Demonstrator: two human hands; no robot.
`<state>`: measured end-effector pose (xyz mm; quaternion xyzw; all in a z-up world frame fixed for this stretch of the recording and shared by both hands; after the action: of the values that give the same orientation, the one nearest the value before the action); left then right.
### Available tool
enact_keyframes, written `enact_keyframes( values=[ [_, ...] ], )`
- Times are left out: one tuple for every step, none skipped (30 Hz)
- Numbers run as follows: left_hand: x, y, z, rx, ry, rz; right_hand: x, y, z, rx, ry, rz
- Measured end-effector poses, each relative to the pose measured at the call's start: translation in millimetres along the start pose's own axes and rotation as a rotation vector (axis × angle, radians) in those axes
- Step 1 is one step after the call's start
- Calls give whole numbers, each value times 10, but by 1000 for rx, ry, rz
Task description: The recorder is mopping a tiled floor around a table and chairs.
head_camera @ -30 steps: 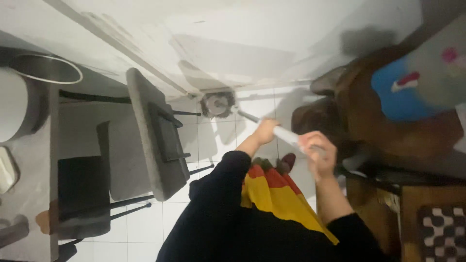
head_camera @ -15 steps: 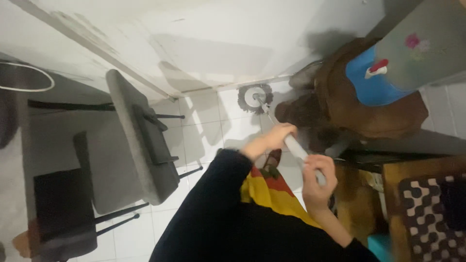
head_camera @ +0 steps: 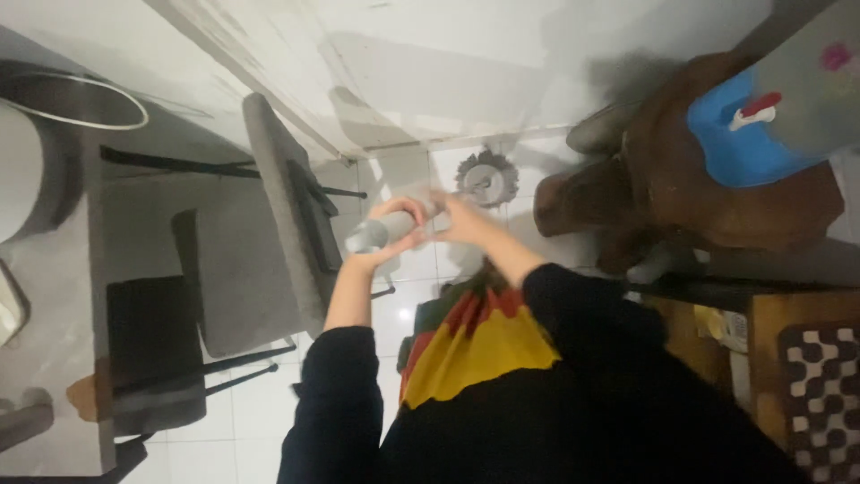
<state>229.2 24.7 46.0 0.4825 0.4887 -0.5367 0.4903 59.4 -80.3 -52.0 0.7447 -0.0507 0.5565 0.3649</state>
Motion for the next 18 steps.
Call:
enact_keyframes(
  values=[
    [-106,-86,-58,-4,7,-8,-116,-243,102,8,-8,1],
    [-240,-107,-80,-255,-73,145,-238,-443,245,-64,-20,141],
    [-384,-134,-103,-506,-152,298,-363,-634,389,-136,-33,281],
    [-495,-210,-64,-509,-150,299,-264,-634,474,-133,-33,281],
    [-605,-251,-49,-724,-203,116,-170,-607,554,-264,-38,121],
    [-710,-323,-110,-937,-244,-67,-60,-650,547,-386,-53,-32],
    [-675,-286,-138,-941,-227,-63,-56,-701,538,-375,-64,-24],
    [-643,-228,-149,-1016,-304,-110,-33,-701,564,-473,45,-68],
    [-618,-174,-159,-1090,-382,-158,-6,-696,585,-569,156,-113],
    [-603,-70,-136,-1087,-387,-155,-37,-621,674,-575,159,-111],
    [-591,30,-109,-1041,-429,-214,-84,-580,781,-380,87,-85],
    [-573,83,-147,-1006,-459,-274,-135,-582,790,-171,10,-59],
    [-532,72,-119,-1013,-452,-272,-170,-489,809,-163,6,-56],
    [-498,71,-79,-929,-472,-330,-207,-438,842,0,-40,-75],
    [-469,69,-38,-845,-490,-388,-241,-385,870,163,-84,-94],
    [-328,65,74,-845,-501,-391,-444,-346,940,161,-77,-102],
    [-186,58,189,-823,-497,-399,-620,-289,1012,52,54,-116],
    [-72,47,213,-802,-473,-402,-757,-323,990,-52,173,-116]
  ],
)
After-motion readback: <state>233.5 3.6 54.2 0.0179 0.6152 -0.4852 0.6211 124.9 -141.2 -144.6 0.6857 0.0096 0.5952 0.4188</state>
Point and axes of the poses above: each hand's wrist, its own z-axis towards the middle knuckle, its own y-axis out of the back of the hand, x = y × z, the point moved 2 cm from there along z, towards the middle knuckle, and after that the axes turned 1 degree about -y, right-handed, at the moved point
